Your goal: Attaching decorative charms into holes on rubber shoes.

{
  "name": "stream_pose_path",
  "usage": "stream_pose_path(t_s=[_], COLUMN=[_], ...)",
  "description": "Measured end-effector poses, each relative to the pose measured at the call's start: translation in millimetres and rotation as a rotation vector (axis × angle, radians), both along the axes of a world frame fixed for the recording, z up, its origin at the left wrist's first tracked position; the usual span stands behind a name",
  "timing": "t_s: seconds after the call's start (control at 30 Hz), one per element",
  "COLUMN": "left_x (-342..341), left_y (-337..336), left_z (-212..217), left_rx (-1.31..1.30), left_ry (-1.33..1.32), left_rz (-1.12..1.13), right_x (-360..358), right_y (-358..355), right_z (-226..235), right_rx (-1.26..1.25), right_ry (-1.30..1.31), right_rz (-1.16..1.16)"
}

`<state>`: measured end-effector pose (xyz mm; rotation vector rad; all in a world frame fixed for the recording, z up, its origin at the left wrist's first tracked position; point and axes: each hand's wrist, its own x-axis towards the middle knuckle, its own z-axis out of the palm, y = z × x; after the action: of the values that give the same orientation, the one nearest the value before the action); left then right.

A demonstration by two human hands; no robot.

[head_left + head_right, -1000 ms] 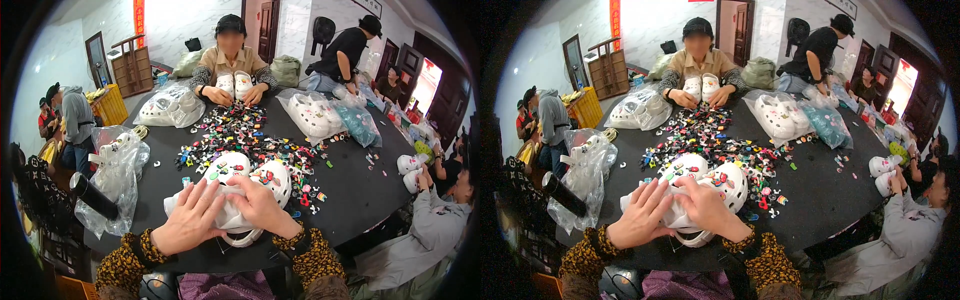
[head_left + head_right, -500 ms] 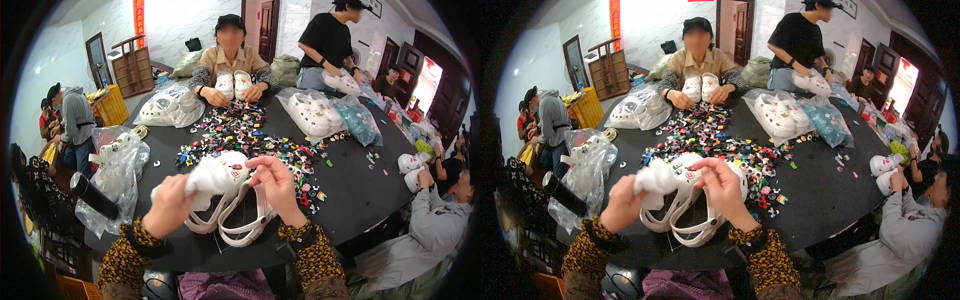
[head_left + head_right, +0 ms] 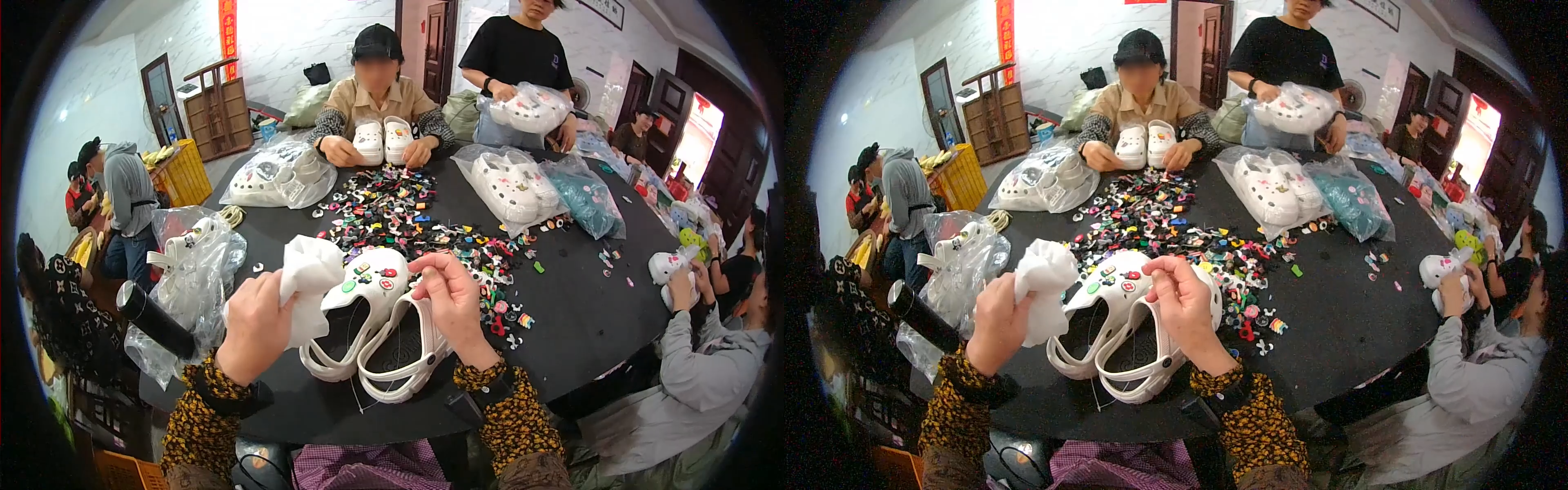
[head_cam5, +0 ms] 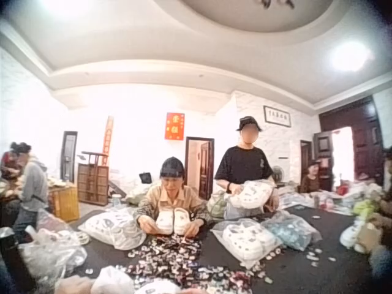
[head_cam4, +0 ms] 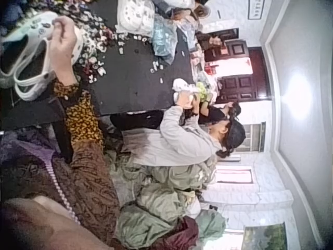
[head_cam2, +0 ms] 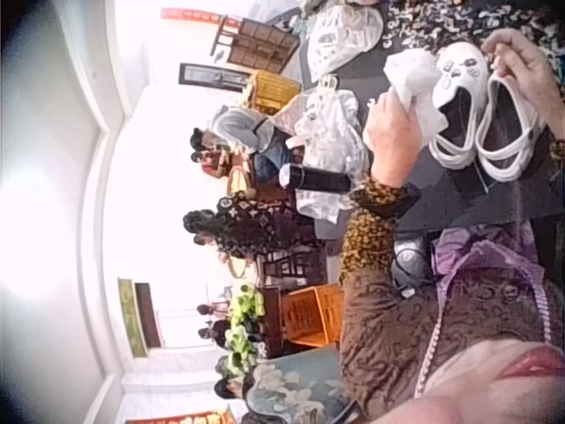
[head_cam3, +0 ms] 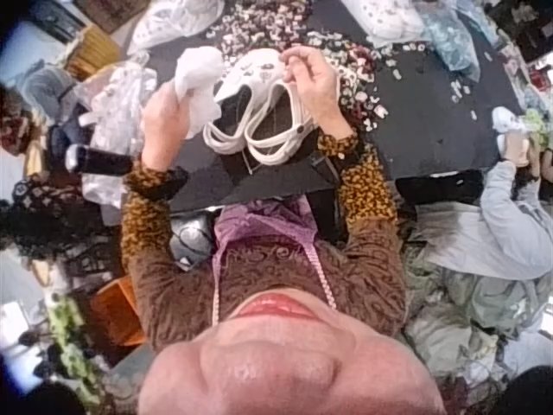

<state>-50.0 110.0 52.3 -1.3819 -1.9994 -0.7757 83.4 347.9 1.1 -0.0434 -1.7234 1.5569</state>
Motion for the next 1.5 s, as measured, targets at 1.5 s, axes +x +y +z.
stream_pose_path(t_s=[1.5], left_x=[43.7], left_y=[9.1], left_z=[17.9], left_rx=[-0.082], left_ry=[0.053], left_rz=[-0.171], right_x=[-2.4], right_y=[-1.4], right_z=[-1.6], right_rx=[-0.115], right_ry=[-0.141], right_rz=[0.017])
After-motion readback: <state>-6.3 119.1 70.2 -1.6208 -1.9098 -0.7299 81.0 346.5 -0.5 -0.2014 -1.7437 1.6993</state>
